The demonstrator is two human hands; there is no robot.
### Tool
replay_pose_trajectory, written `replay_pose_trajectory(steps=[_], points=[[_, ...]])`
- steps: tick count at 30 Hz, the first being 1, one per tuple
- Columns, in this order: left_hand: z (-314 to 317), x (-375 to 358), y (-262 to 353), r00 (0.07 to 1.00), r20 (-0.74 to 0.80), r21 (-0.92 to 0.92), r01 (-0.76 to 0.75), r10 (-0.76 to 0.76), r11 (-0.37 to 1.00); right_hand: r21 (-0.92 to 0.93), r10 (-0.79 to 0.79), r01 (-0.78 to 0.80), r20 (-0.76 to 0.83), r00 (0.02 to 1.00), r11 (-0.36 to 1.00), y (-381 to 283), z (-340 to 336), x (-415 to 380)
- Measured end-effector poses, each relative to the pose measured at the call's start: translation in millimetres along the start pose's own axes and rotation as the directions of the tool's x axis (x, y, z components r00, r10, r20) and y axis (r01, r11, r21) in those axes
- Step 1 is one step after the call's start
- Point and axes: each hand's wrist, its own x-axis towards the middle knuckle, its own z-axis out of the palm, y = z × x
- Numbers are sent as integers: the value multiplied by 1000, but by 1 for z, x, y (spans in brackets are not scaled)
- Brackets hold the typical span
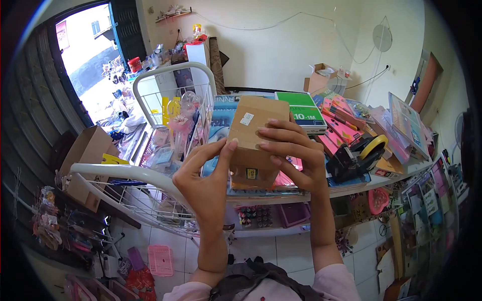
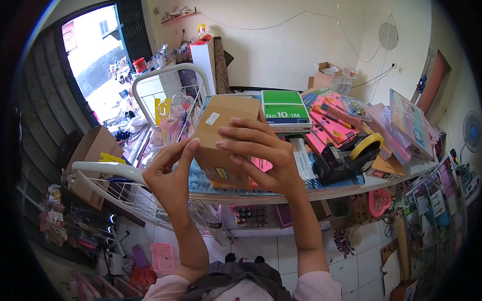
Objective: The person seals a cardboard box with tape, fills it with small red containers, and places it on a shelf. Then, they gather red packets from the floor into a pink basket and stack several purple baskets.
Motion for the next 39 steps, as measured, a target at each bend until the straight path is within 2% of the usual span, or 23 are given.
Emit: replay_pose_trajectory(steps=[2,3,5,9,10,11,12,14,16,18,19,20,21,22,23,24,27,28,30,33,36,38,39], points=[[-2,1,6,978,57,-59,204,-201,977,-15,-24,24,-5,1000,1000,-2,0,1],[-4,3,9,977,51,-55,211,-208,976,-36,-48,47,-15,999,998,-2,0,1],[-9,10,11,927,183,-15,336,-328,942,-6,-47,47,-18,999,999,0,2,1],[-17,18,1,906,280,-99,355,-316,930,-7,-77,77,-22,997,997,0,4,2],[-20,20,6,906,294,-26,325,-303,945,7,-85,85,-36,996,996,1,5,2],[-22,23,6,906,322,-22,298,-275,954,-45,-178,177,-1,984,983,9,3,2],[-22,25,6,904,351,-18,268,-245,963,-39,-168,168,2,986,985,7,6,-2],[-20,25,5,907,343,-8,263,-244,965,155,45,-28,-107,993,987,4,11,-3],[-18,24,5,915,333,-5,243,-228,970,104,-52,57,-53,997,993,13,10,-3],[-15,23,5,901,308,-74,342,-304,937,140,-67,91,-168,983,986,14,15,-2],[-14,23,1,904,309,-73,332,-295,941,144,-49,68,-131,990,987,16,14,-3],[-15,24,-5,865,341,-140,434,-368,890,142,-57,77,-143,988,987,16,18,-6],[-14,25,-10,819,380,-203,528,-431,825,274,4,57,-218,976,960,14,24,-9],[-14,26,-12,824,386,-202,514,-414,834,403,73,51,-285,956,914,15,29,-9],[-14,27,-13,795,418,-230,561,-440,795,363,-24,174,-381,924,915,20,32,-6],[-14,28,-14,762,453,-254,607,-462,753,353,-35,189,-400,916,916,20,31,-5],[-14,28,-15,728,520,-268,636,-447,724,92,-88,162,-537,839,982,16,27,-11],[-14,28,-15,707,542,-284,663,-455,692,84,-94,166,-549,831,983,15,25,-13],[-12,28,-13,701,551,-297,673,-454,678,-240,-201,106,-415,887,965,12,20,-16],[-9,24,-9,683,528,-308,708,-505,636,-165,-129,63,-424,897,984,10,22,-15],[-6,26,-10,745,522,-345,630,-416,696,-92,-99,67,-394,914,993,12,22,-14],[-1,25,-7,823,506,-390,484,-257,783,-47,-72,59,-373,925,997,9,20,-18],[1,25,-8,817,545,-398,447,-185,802,-49,-52,37,-373,926,998,7,16,-21]])
